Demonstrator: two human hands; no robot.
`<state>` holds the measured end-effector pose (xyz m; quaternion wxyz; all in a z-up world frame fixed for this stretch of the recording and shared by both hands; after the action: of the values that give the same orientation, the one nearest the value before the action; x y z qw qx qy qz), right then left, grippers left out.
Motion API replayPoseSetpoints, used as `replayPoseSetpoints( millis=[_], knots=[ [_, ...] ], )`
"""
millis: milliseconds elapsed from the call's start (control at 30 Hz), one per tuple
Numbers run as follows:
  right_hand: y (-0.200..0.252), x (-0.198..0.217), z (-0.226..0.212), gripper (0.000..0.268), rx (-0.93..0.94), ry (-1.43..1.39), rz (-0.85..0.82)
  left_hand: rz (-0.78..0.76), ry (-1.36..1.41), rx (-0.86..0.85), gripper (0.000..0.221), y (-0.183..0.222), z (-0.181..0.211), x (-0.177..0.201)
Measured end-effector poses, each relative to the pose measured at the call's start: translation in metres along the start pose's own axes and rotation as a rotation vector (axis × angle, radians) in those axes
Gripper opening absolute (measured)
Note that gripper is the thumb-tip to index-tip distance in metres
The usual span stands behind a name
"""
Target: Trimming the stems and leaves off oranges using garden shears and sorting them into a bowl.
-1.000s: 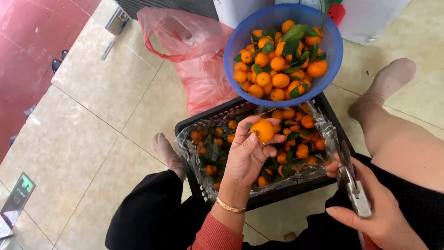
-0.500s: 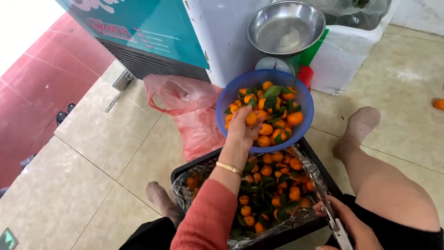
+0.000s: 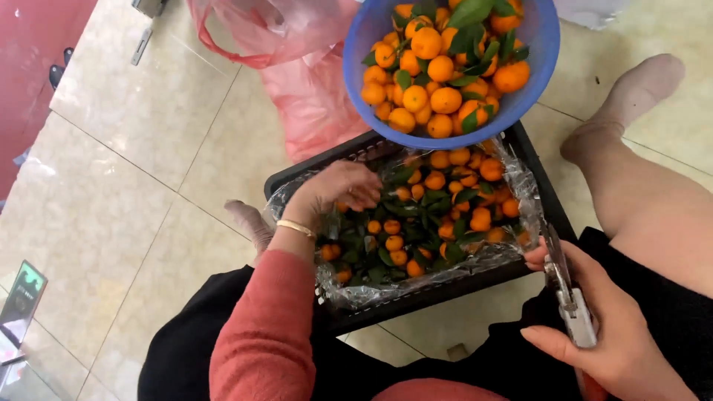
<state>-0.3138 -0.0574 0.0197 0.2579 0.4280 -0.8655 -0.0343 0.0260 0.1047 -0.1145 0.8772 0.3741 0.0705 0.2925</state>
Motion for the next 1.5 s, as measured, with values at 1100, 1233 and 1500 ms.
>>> replayPoseSetpoints(
  millis=[1100, 1233, 1500],
  knots=[
    [0.006, -0.016, -0.015, 0.101, 0.065, 0.028, 0.026, 0.108, 0.940, -0.371, 0.067, 0.082, -0.039, -0.084],
    [0.008, -0.012, -0.013, 0.100, 0.038, -0.084, 0.027, 0.109, 0.849, -0.399, 0.068, 0.088, -0.030, -0.091],
    [0.006, -0.008, -0.006, 0.102, 0.025, -0.088, 0.047, 0.238, 0.726, -0.457, 0.055, 0.066, -0.042, -0.099]
  ],
)
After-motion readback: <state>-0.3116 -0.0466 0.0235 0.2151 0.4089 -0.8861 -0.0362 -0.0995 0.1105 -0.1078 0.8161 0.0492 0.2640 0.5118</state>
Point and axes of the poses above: each hand's wrist, its own y-axis away from the middle knuckle, its own x-axis out of the back of the hand, z = x × y, the point moved 8 cm from there along -y, towards the middle knuckle, and after that the axes turned 11 degrees about z, right-handed, at the moved point
